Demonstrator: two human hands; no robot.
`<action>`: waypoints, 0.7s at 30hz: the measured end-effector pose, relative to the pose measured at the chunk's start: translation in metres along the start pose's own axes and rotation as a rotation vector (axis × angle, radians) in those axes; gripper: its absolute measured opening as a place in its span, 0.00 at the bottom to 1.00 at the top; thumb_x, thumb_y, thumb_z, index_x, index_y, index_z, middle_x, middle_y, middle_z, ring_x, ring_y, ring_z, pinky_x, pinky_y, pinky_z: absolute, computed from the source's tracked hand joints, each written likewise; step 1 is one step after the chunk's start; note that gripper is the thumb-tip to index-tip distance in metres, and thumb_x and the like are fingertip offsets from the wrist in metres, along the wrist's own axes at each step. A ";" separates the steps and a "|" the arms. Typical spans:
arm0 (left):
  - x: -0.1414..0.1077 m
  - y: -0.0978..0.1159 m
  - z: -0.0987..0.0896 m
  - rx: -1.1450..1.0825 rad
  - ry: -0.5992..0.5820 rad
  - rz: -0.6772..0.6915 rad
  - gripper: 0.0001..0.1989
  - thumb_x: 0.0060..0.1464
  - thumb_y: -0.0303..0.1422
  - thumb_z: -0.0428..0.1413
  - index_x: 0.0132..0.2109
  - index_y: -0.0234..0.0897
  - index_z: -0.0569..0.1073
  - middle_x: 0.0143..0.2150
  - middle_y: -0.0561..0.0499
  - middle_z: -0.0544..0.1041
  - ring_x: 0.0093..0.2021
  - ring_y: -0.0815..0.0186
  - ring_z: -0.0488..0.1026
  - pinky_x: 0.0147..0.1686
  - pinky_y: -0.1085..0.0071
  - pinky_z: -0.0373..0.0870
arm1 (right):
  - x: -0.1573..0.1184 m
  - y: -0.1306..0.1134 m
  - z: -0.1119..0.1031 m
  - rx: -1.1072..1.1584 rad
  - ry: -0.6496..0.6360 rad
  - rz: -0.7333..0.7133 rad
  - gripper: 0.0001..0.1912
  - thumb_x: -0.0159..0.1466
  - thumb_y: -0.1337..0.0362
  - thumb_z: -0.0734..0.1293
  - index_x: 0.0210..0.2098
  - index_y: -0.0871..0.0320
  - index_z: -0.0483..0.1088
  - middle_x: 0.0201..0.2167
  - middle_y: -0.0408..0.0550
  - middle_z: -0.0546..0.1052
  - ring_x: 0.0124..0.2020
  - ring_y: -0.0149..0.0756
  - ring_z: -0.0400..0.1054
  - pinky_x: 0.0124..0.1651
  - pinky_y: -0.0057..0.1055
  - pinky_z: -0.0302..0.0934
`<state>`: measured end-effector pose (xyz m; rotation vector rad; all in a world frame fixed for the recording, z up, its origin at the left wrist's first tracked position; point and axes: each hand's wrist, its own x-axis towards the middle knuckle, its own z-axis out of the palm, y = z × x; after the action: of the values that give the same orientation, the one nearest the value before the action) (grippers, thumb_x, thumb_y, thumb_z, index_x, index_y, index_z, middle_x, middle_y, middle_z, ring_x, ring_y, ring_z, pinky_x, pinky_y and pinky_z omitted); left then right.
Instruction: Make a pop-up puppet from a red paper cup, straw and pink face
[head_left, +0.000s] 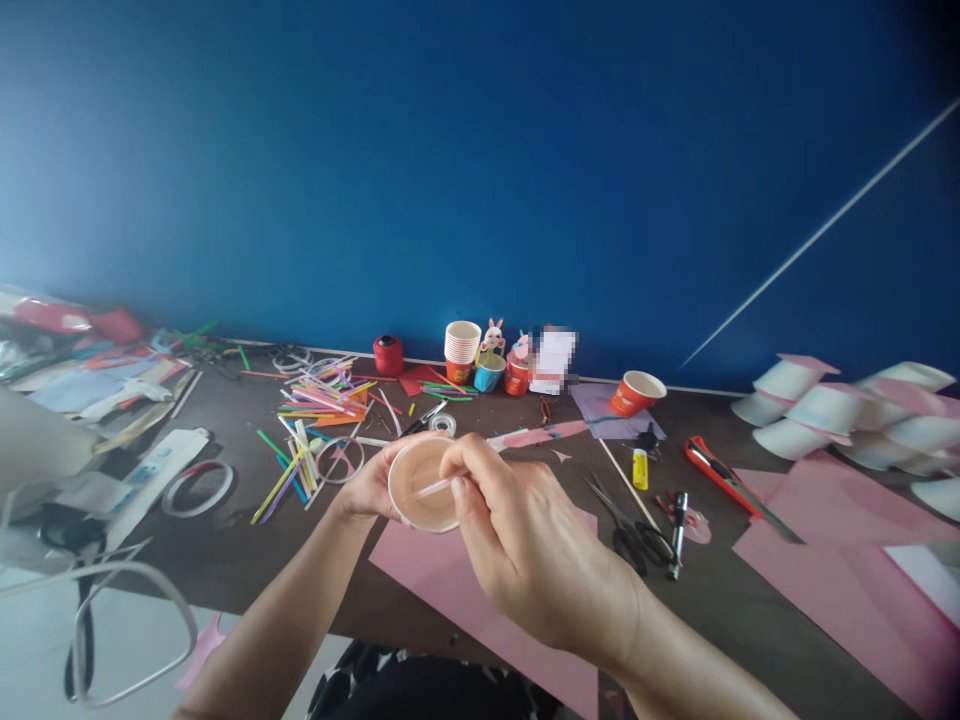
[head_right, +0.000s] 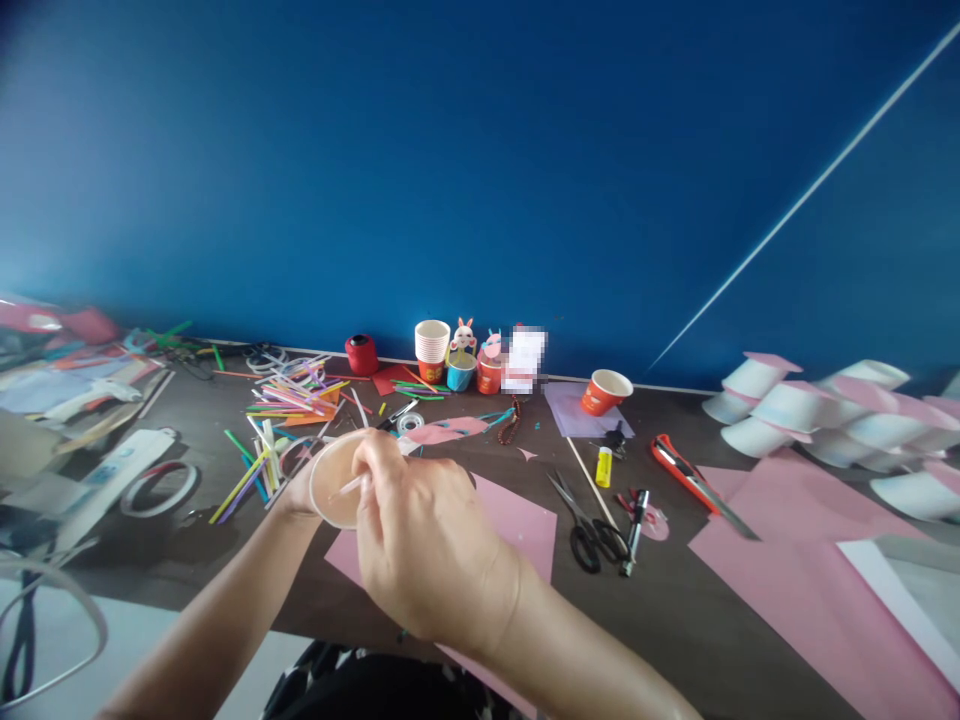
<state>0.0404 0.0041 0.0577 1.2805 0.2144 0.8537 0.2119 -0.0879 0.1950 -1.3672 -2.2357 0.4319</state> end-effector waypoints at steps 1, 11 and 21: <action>0.000 0.000 -0.001 0.003 -0.005 -0.003 0.36 0.34 0.35 0.64 0.53 0.41 0.63 0.46 0.49 0.70 0.47 0.54 0.67 0.47 0.60 0.62 | 0.000 0.000 0.000 0.000 0.002 -0.003 0.07 0.60 0.71 0.54 0.36 0.58 0.58 0.20 0.41 0.69 0.18 0.27 0.60 0.22 0.25 0.48; 0.005 0.014 0.008 0.155 -0.033 0.023 0.38 0.33 0.35 0.64 0.54 0.36 0.63 0.48 0.45 0.71 0.46 0.53 0.69 0.45 0.63 0.64 | 0.000 0.005 -0.001 -0.005 0.014 -0.044 0.06 0.61 0.69 0.56 0.33 0.57 0.64 0.21 0.40 0.70 0.19 0.25 0.59 0.22 0.24 0.48; 0.006 0.016 0.014 0.249 -0.102 0.047 0.40 0.36 0.35 0.64 0.58 0.43 0.58 0.52 0.45 0.68 0.52 0.52 0.65 0.49 0.60 0.62 | -0.005 0.015 0.007 -0.221 0.004 -0.111 0.09 0.56 0.73 0.59 0.22 0.58 0.65 0.17 0.40 0.63 0.16 0.24 0.51 0.21 0.27 0.40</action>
<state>0.0458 -0.0019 0.0785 1.5633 0.2147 0.8171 0.2208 -0.0855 0.1804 -1.3386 -2.3994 0.1473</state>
